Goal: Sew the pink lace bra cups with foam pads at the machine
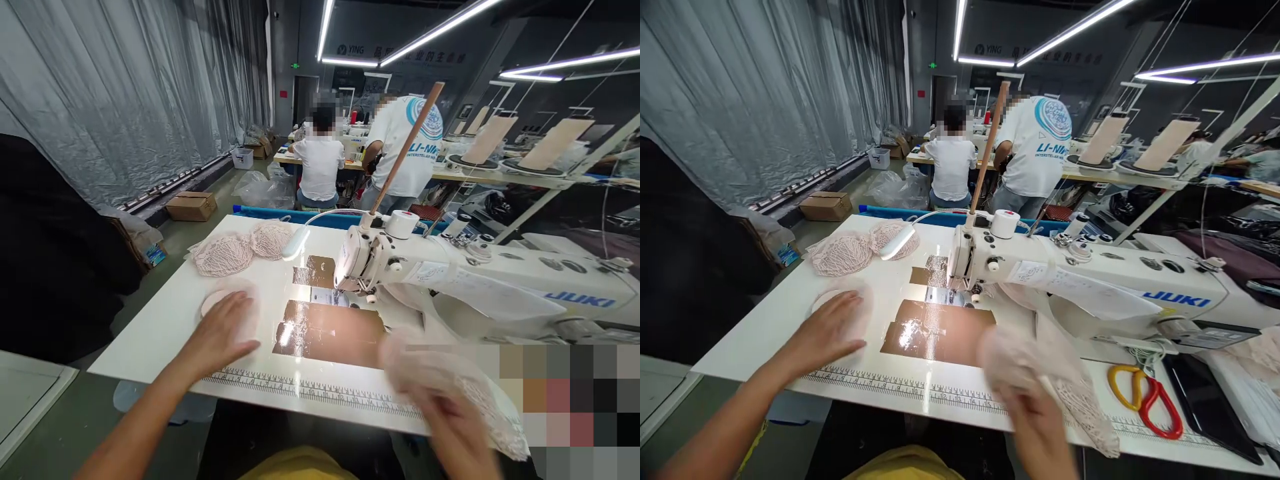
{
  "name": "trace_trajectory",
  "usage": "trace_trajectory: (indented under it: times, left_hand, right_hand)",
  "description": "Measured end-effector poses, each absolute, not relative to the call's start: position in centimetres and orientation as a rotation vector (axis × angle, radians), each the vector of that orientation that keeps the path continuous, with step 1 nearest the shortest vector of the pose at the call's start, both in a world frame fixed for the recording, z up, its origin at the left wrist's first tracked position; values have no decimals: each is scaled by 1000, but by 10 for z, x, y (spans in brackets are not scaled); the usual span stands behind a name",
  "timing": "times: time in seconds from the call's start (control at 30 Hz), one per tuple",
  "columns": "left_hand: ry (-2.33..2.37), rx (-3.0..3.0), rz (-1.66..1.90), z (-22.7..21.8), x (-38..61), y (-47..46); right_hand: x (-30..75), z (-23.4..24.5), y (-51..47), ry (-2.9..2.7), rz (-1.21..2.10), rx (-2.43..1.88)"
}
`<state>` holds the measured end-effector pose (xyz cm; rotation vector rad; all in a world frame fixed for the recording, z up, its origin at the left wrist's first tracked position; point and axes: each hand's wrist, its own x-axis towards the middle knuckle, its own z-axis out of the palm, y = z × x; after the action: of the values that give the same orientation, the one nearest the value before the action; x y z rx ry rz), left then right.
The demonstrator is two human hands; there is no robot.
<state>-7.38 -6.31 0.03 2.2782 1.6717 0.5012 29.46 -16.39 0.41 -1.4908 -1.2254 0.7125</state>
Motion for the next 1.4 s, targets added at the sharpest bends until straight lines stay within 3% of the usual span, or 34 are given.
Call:
trace_trajectory:
  times: [0.1,0.23,0.4,0.53,0.63,0.83,1.0,1.17,1.4]
  left_hand:
    - [1011,2157,496,18,-41,-79]
    - [614,1786,324,20,-3,-90]
    - [919,1827,466,12,-1,-87]
    - [1309,1806,727,9,-15,-77]
    - [1156,1565,809,9,-12,-80]
    - [407,1302,653,23,14,-103]
    - [775,1525,877,14,10,-99]
    - [631,1149,631,-8,1,-94]
    - [770,939,785,-19,6,-103]
  right_hand:
    - [240,-2,-134,-1784,1222,-1066]
    - [208,8,-123,-1872,1303,-890]
    - [222,21,-121,-1986,945,-1112]
    - [242,27,-119,-1657,541,-1156]
    - [243,24,-115,-1436,522,-1301]
    - [216,-3,-107,-1380,1504,-1100]
    - [214,-14,-115,-1054,1944,-976]
    - [221,-14,-114,-905,1861,-966]
    - [221,-18,-102,-813,1480,-1072]
